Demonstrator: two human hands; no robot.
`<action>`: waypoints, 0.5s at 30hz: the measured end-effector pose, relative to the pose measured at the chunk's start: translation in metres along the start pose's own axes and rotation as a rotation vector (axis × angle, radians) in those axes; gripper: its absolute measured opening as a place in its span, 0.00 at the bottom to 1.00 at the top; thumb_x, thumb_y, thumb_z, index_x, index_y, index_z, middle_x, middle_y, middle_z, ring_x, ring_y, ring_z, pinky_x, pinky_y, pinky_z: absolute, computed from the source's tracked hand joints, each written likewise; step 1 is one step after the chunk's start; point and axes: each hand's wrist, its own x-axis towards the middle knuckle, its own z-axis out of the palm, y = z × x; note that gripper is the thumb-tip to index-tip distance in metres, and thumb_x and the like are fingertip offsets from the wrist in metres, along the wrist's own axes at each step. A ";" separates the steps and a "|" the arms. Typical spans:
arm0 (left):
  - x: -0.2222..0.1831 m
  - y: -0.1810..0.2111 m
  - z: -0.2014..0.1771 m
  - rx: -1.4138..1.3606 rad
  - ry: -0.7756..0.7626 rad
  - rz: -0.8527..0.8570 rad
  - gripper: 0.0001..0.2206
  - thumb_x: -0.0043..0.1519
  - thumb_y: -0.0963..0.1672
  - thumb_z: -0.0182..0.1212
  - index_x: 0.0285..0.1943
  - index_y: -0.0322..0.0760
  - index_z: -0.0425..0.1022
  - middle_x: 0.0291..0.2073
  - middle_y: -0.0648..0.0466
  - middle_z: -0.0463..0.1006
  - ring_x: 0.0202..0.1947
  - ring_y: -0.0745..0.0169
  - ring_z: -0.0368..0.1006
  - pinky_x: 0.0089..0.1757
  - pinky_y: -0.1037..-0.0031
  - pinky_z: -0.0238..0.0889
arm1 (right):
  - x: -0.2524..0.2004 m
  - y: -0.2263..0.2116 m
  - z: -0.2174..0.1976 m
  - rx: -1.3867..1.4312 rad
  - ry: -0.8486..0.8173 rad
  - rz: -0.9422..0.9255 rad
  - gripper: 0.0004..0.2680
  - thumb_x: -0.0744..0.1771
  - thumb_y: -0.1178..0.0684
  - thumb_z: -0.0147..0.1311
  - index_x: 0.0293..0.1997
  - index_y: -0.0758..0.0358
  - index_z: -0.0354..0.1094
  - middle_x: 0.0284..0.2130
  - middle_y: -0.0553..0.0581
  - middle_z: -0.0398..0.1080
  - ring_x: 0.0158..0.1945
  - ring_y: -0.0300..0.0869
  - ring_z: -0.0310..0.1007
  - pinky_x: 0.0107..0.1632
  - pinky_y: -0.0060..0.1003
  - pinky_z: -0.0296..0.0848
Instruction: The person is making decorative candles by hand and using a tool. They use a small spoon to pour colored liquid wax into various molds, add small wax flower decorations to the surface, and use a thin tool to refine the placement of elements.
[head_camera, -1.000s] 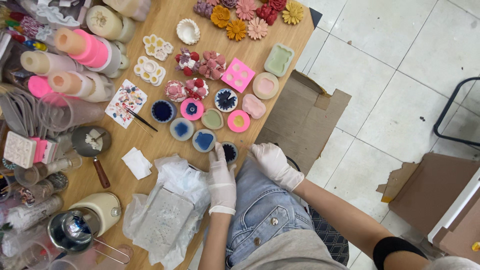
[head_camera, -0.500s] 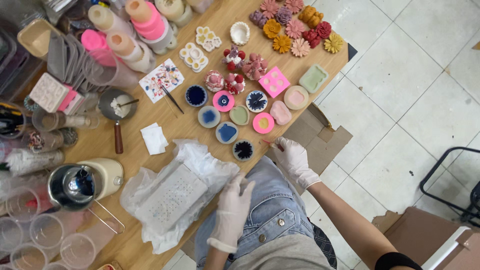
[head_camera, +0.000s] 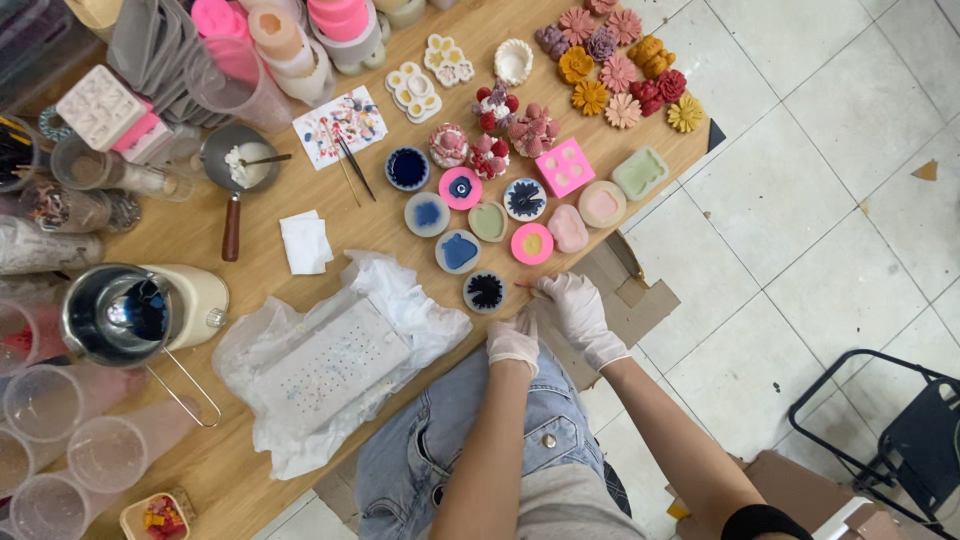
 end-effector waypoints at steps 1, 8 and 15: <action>0.009 -0.003 -0.010 -0.072 0.047 0.020 0.17 0.70 0.48 0.48 0.64 0.39 0.70 0.46 0.52 0.85 0.47 0.55 0.80 0.47 0.61 0.71 | 0.000 0.003 0.000 -0.029 -0.012 -0.075 0.08 0.62 0.46 0.59 0.40 0.54 0.73 0.28 0.57 0.72 0.38 0.52 0.74 0.40 0.49 0.69; -0.034 0.021 0.016 -2.996 0.106 -0.211 0.29 0.70 0.41 0.37 0.83 0.50 0.46 0.52 0.62 0.82 0.51 0.61 0.77 0.46 0.55 0.66 | 0.007 0.009 0.002 -0.111 -0.016 -0.078 0.07 0.65 0.45 0.57 0.40 0.54 0.73 0.28 0.56 0.71 0.37 0.50 0.74 0.39 0.48 0.68; 0.002 0.040 -0.004 -2.906 0.234 -0.432 0.28 0.66 0.45 0.34 0.79 0.59 0.44 0.66 0.54 0.68 0.59 0.56 0.70 0.51 0.49 0.61 | 0.008 0.016 0.016 -0.090 -0.006 -0.074 0.05 0.66 0.48 0.56 0.41 0.51 0.75 0.29 0.54 0.71 0.38 0.49 0.75 0.41 0.47 0.70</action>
